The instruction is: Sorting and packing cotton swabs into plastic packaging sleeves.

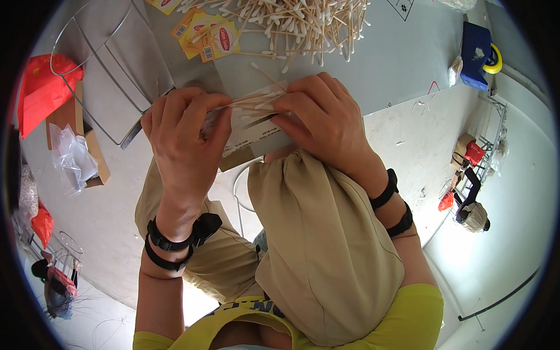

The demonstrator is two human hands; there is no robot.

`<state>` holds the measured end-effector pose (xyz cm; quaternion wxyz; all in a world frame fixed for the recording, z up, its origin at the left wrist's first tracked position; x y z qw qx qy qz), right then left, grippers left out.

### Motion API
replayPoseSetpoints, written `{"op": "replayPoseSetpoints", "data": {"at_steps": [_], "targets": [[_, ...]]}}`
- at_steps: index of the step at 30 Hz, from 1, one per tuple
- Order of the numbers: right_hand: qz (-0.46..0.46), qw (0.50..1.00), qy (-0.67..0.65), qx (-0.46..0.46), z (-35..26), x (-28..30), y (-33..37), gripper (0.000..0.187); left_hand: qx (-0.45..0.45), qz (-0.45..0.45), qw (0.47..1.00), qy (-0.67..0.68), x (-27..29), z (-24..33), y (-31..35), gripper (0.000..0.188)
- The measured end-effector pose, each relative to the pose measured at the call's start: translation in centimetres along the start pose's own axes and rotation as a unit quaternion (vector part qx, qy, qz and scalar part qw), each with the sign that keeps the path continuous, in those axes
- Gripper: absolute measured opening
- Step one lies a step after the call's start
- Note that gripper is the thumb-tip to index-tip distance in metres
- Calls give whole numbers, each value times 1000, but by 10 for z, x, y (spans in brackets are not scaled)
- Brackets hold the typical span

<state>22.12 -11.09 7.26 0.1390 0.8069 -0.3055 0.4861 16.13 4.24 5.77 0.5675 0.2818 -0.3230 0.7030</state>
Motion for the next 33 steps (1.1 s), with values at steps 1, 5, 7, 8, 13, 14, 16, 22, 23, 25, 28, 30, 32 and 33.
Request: {"op": "replayPoseSetpoints", "data": {"at_steps": [1,5,7,8,13,14,16,22,23,25,28,30,32,33], "targets": [[0,1000,1,0,1,0,1,24,-3,2,1000,1,0,1,0,21],[-3,1000,-1,17,2,-3,1,24,-14,-2,1000,4,-2,4,0,21],[0,1000,-5,18,2,-4,-1,23,-21,2,1000,-1,-4,5,1,22],[4,1000,1,19,1,-3,-2,22,-28,6,1000,-6,-4,6,2,22],[13,1000,9,21,1,-2,-1,22,-41,-13,999,7,-11,18,3,22],[8,1000,3,21,1,-2,0,23,-41,-13,999,18,-11,19,3,23],[4,1000,-2,21,0,-1,2,24,-35,-7,999,15,-9,17,5,23],[26,999,-11,-27,5,3,6,25,-37,-25,999,4,-7,20,6,29],[40,998,-19,-45,7,3,7,25,-36,-40,998,7,-9,21,6,31],[54,996,-28,-64,10,5,7,24,-42,-36,998,0,-14,21,8,32],[61,996,-11,-70,13,6,5,24,-46,-30,998,-11,-15,22,9,33],[73,994,7,-76,17,8,7,25,-45,-29,998,-14,-16,22,9,33],[76,994,8,-78,17,9,8,25,-44,-25,999,-13,-15,22,11,33],[78,994,10,-79,17,10,8,25,-45,-27,999,-13,-15,23,12,33]]}}
Point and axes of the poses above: each hand's wrist, its own y-axis away from the middle knuckle, its own x-axis out of the back of the hand, z = x × y, the point moved 9 cm from there along -y, towards the middle knuckle, and after that the axes turned 7 degrees about -z, right-handed, at the moved point
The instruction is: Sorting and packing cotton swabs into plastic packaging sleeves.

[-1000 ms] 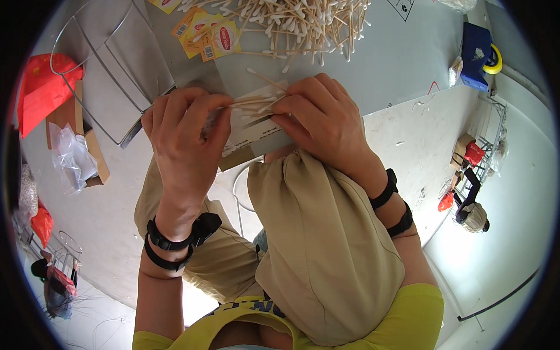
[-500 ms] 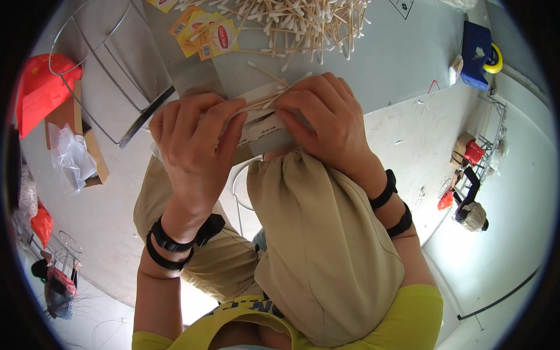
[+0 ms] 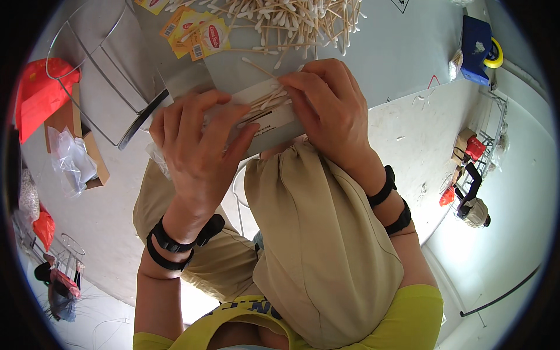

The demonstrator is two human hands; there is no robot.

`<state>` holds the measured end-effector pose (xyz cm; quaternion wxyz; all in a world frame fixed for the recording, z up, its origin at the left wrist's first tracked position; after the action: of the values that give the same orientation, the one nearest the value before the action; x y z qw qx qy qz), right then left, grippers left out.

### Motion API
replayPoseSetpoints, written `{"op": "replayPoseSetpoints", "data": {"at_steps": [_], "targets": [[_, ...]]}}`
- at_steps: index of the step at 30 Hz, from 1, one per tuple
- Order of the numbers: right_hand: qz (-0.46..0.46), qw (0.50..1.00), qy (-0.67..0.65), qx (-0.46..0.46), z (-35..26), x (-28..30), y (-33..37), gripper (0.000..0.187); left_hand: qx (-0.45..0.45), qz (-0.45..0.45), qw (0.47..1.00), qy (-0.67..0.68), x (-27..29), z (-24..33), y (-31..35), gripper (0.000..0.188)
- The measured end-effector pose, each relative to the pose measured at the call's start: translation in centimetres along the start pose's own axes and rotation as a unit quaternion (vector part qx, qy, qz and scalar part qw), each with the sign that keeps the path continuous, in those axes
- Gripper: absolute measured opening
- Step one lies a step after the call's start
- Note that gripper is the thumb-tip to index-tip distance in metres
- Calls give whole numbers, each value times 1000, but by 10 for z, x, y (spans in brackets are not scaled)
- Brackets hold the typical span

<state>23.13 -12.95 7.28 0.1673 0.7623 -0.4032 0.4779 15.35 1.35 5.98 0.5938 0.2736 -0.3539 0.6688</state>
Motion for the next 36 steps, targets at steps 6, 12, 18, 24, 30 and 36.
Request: {"op": "replayPoseSetpoints", "data": {"at_steps": [6,12,18,24,30,36], "targets": [[-26,999,28,0,6,8,-8,22,-17,-9,1000,-6,-1,8,2,31],[-33,998,42,14,11,3,-12,20,-7,-18,1000,-5,-5,6,1,29],[-34,996,4,77,-18,-1,-18,23,8,35,999,-21,14,1,5,27],[-39,998,-49,2,-3,6,-7,25,18,51,998,-25,10,-9,0,25],[-51,998,-21,26,-6,-3,11,23,16,42,999,-30,8,-11,-2,28],[-71,996,-14,49,-10,-8,6,27,22,38,998,-38,8,-13,-1,24]]}}
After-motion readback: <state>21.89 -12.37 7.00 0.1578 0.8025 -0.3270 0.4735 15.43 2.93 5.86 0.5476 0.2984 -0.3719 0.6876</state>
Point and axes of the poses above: each hand's wrist, its own y-axis away from the middle knuckle, its own x-axis out of the back of the hand, z = x × y, the point moved 9 cm from there along -y, towards the middle knuckle, and after that the axes turned 7 degrees about -z, right-handed, at the moved point
